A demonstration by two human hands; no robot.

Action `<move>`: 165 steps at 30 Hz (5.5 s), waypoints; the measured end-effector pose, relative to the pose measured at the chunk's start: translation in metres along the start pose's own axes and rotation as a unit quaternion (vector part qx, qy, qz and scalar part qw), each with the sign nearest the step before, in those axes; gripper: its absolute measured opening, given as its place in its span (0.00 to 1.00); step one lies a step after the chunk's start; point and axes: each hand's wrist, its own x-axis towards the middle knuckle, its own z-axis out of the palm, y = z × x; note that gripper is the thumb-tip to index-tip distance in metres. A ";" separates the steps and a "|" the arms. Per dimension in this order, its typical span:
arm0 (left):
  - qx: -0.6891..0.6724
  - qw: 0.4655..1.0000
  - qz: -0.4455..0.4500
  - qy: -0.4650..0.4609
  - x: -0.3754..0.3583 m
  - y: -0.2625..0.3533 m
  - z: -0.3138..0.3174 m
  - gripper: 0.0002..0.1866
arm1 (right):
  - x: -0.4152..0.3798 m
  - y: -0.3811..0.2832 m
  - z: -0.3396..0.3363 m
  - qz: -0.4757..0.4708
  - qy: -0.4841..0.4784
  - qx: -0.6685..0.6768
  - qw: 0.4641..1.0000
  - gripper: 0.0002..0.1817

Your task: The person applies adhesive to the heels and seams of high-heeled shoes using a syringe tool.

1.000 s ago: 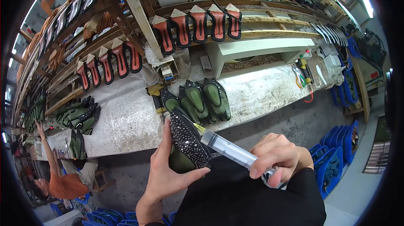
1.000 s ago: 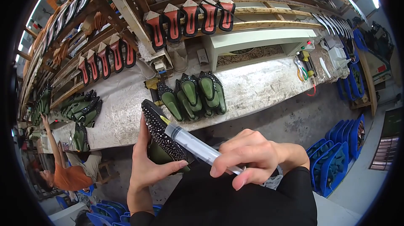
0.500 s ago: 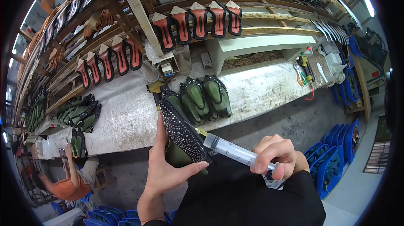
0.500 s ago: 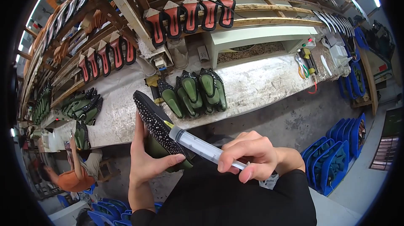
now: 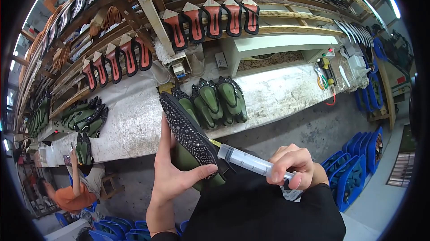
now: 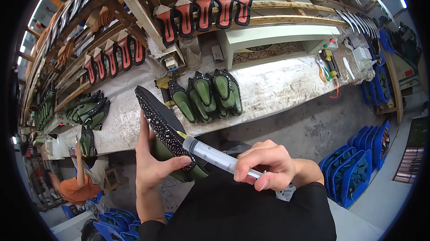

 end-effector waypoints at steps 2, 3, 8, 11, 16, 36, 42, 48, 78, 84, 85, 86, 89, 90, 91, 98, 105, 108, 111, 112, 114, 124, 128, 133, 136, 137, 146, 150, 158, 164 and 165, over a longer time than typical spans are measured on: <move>-0.009 1.000 -0.001 0.003 0.000 -0.003 -0.001 0.68 | -0.001 0.000 0.001 0.005 -0.003 0.004 1.000 0.16; -0.013 1.000 -0.001 0.004 0.000 -0.004 -0.002 0.68 | -0.002 0.000 0.001 0.006 -0.003 0.006 1.000 0.16; -0.037 0.999 0.001 0.003 0.001 -0.002 -0.003 0.68 | -0.004 0.000 0.000 0.013 -0.006 0.014 1.000 0.16; -0.051 0.999 0.001 0.001 0.002 -0.002 -0.004 0.68 | -0.004 0.001 0.002 0.013 -0.003 0.021 1.000 0.16; -0.081 0.997 -0.008 -0.007 0.001 -0.007 -0.010 0.67 | -0.006 0.003 0.007 0.015 0.008 0.028 0.999 0.16; -0.228 0.973 -0.020 0.020 0.006 -0.011 -0.016 0.48 | -0.009 0.013 0.016 0.028 0.012 0.045 0.999 0.17; -0.252 0.967 -0.022 0.041 0.008 -0.012 -0.021 0.44 | -0.013 0.014 0.018 0.045 0.010 0.050 0.998 0.16; -0.257 0.964 -0.007 0.066 0.010 -0.011 -0.021 0.42 | -0.015 0.014 0.018 0.049 0.011 0.056 0.997 0.16; -0.202 0.975 0.021 0.094 0.005 -0.010 -0.042 0.46 | -0.013 0.007 0.008 0.105 -0.003 0.080 0.991 0.20; -0.187 0.977 0.036 0.096 0.003 -0.005 -0.043 0.46 | -0.010 0.007 0.008 0.115 -0.012 0.085 0.990 0.21; -0.186 0.977 0.036 0.097 0.003 -0.005 -0.043 0.46 | -0.008 0.006 0.007 0.119 -0.018 0.085 0.989 0.21; -0.189 0.976 0.034 0.099 0.003 -0.005 -0.043 0.47 | -0.007 0.005 0.005 0.124 -0.024 0.085 0.988 0.21; -0.193 0.975 0.030 0.105 0.003 -0.003 -0.043 0.47 | 0.000 0.000 0.000 0.149 -0.061 0.084 0.983 0.23; -0.203 0.975 0.018 0.091 0.003 -0.002 -0.046 0.49 | 0.003 -0.001 -0.002 0.154 -0.074 0.085 0.982 0.23; -0.212 0.974 0.007 0.077 0.004 -0.003 -0.050 0.50 | 0.006 -0.001 -0.003 0.158 -0.090 0.085 0.980 0.24; -0.057 0.997 0.055 0.018 -0.003 0.001 -0.037 0.65 | 0.062 0.001 0.005 -0.078 0.064 0.120 0.988 0.27; 0.008 0.997 0.068 -0.027 -0.002 0.008 -0.019 0.71 | 0.106 0.043 0.005 -0.104 0.021 -0.199 0.974 0.23; 0.005 0.998 0.064 -0.027 0.001 0.005 -0.018 0.70 | 0.105 0.051 0.004 -0.064 -0.014 -0.245 0.967 0.25; 0.023 0.998 0.049 -0.024 0.007 0.001 -0.019 0.69 | 0.105 0.062 -0.001 -0.058 -0.026 -0.269 0.961 0.25; 0.037 0.998 0.041 -0.021 0.009 -0.001 -0.020 0.69 | 0.104 0.067 -0.003 -0.064 -0.031 -0.281 0.957 0.25; 0.066 0.997 0.023 -0.018 0.015 -0.006 -0.019 0.68 | 0.100 0.076 -0.009 -0.076 -0.036 -0.309 0.947 0.24; 0.157 0.971 -0.171 0.058 0.069 -0.090 -0.070 0.62 | 0.025 0.101 -0.061 -0.038 0.217 -0.151 0.964 0.21; 0.220 0.944 -0.246 0.025 0.129 -0.147 -0.080 0.60 | -0.028 0.100 -0.067 -0.015 0.327 -0.116 0.938 0.21; 0.351 0.901 -0.251 -0.046 0.228 -0.209 -0.067 0.53 | -0.059 0.094 -0.058 0.044 0.381 -0.137 0.913 0.24; 0.419 0.854 -0.306 -0.035 0.251 -0.188 -0.034 0.45 | -0.075 0.088 -0.048 0.055 0.407 -0.135 0.902 0.24; 0.424 0.854 -0.298 -0.040 0.259 -0.201 -0.038 0.45 | -0.080 0.085 -0.045 0.056 0.416 -0.132 0.898 0.22; 0.443 0.796 -0.367 -0.190 0.294 -0.256 -0.052 0.33 | -0.109 0.070 0.006 0.002 0.529 -0.116 0.841 0.15; 0.373 0.827 -0.402 -0.126 0.265 -0.220 -0.044 0.38 | -0.129 0.050 0.012 -0.007 0.575 -0.115 0.810 0.15; 0.562 0.821 0.019 0.101 0.156 -0.205 0.012 0.37 | -0.238 -0.022 -0.040 -0.113 0.662 -0.180 0.719 0.19; 0.449 0.848 0.269 0.084 0.055 -0.255 0.254 0.16 | -0.376 -0.103 -0.132 -0.125 0.705 -0.156 0.680 0.21; 0.466 0.850 0.244 0.026 0.045 -0.270 0.292 0.16 | -0.397 -0.122 -0.147 -0.128 0.706 -0.159 0.678 0.21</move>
